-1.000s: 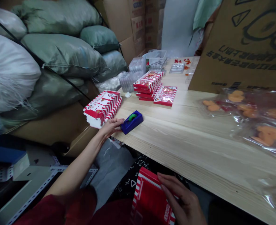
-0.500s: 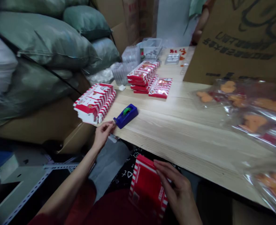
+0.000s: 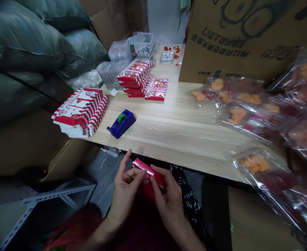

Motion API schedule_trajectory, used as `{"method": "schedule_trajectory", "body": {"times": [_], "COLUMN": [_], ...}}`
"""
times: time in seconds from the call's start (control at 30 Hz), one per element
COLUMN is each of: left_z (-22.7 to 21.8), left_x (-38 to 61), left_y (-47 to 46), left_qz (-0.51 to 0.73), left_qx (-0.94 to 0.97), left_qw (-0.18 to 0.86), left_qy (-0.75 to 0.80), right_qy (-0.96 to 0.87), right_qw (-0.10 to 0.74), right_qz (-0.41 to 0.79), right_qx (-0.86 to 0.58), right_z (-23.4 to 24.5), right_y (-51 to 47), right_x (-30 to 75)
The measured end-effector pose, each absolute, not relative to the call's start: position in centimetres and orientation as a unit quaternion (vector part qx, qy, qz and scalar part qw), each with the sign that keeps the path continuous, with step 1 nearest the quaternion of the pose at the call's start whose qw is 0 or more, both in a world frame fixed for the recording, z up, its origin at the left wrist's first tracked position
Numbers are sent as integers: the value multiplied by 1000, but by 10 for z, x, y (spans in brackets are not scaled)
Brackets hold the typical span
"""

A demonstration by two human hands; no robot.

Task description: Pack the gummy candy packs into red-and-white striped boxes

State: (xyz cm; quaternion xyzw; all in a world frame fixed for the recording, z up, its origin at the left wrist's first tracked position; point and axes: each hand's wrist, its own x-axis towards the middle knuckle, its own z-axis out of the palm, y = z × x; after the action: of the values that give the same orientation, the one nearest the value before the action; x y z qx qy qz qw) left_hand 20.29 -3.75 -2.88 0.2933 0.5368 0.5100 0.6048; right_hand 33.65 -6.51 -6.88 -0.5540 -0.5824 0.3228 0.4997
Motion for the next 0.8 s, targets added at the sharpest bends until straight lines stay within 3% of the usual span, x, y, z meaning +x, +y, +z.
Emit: {"method": "schedule_trajectory", "body": {"times": [0.3, 0.47, 0.67, 0.8], "left_z": [-44, -51, -7, 37], "left_x": [191, 162, 139, 131], "left_y": [-32, -7, 6, 7], "left_qz": [430, 270, 225, 299], "left_qx": [357, 600, 721, 758], "left_qw": [588, 395, 480, 433], "left_qy": [585, 641, 447, 387], "right_qy": [-692, -692, -655, -494], "right_qw": [435, 417, 451, 545], "right_qz": [293, 345, 379, 422], "right_qx": [-497, -477, -474, -530], "right_z": [-68, -67, -65, -91], "right_y": [-57, -47, -61, -62], "right_x": [345, 355, 378, 410]}}
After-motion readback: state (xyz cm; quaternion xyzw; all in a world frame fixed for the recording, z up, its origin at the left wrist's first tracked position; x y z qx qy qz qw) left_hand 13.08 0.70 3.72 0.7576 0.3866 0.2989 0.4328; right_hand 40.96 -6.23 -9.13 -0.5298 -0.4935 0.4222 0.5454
